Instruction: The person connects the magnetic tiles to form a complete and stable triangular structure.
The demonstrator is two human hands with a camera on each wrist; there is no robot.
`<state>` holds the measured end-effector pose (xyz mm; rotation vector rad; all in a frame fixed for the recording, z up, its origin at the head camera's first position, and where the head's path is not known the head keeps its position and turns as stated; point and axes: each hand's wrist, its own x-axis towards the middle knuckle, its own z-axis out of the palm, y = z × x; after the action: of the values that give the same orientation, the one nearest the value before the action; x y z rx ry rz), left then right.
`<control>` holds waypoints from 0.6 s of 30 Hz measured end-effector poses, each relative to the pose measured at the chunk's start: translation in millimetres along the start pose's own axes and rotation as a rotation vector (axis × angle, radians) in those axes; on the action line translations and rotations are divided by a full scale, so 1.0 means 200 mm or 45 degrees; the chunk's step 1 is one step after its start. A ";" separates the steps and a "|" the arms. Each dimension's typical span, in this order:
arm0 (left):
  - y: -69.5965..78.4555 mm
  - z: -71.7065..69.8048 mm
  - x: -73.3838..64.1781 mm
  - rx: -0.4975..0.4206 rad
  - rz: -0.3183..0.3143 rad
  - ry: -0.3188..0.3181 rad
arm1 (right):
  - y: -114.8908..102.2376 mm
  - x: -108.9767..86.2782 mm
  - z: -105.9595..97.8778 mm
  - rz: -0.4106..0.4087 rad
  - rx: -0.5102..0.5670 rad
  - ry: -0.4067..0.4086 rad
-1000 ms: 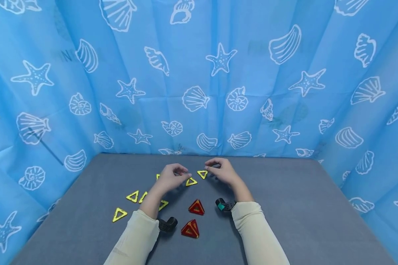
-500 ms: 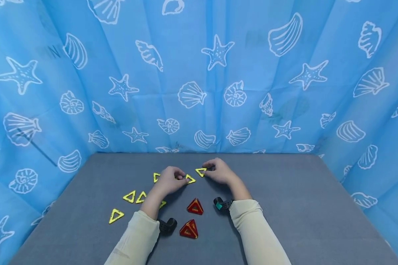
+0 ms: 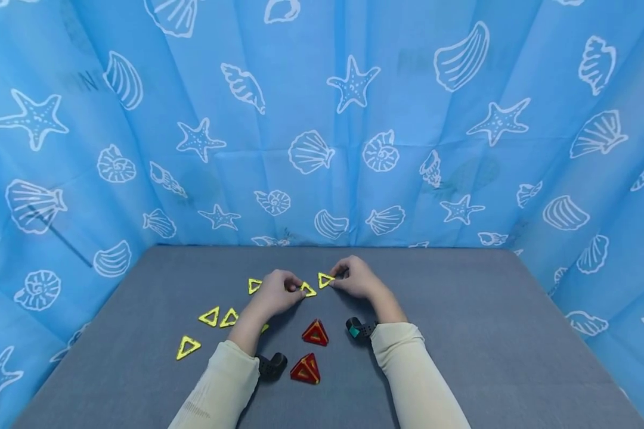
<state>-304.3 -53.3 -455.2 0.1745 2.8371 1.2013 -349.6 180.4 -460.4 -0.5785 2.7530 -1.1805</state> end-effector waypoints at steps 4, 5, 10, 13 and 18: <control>0.00 0.00 0.00 0.008 -0.003 0.002 | 0.00 0.00 -0.01 -0.022 -0.016 -0.030; 0.00 0.00 0.00 0.010 -0.003 0.004 | 0.00 0.00 -0.01 -0.023 -0.013 -0.038; 0.01 0.00 0.00 0.001 -0.003 0.005 | 0.00 -0.01 -0.02 -0.033 0.022 -0.075; 0.01 0.00 -0.01 -0.008 -0.004 0.001 | -0.01 -0.01 -0.02 -0.040 0.046 -0.087; 0.01 0.00 0.00 -0.011 -0.010 -0.008 | -0.03 -0.01 -0.01 -0.074 0.084 -0.112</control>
<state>-304.3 -52.2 -453.7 0.1667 2.8237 1.2093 -347.2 178.8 -455.8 -0.6903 2.6304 -1.2219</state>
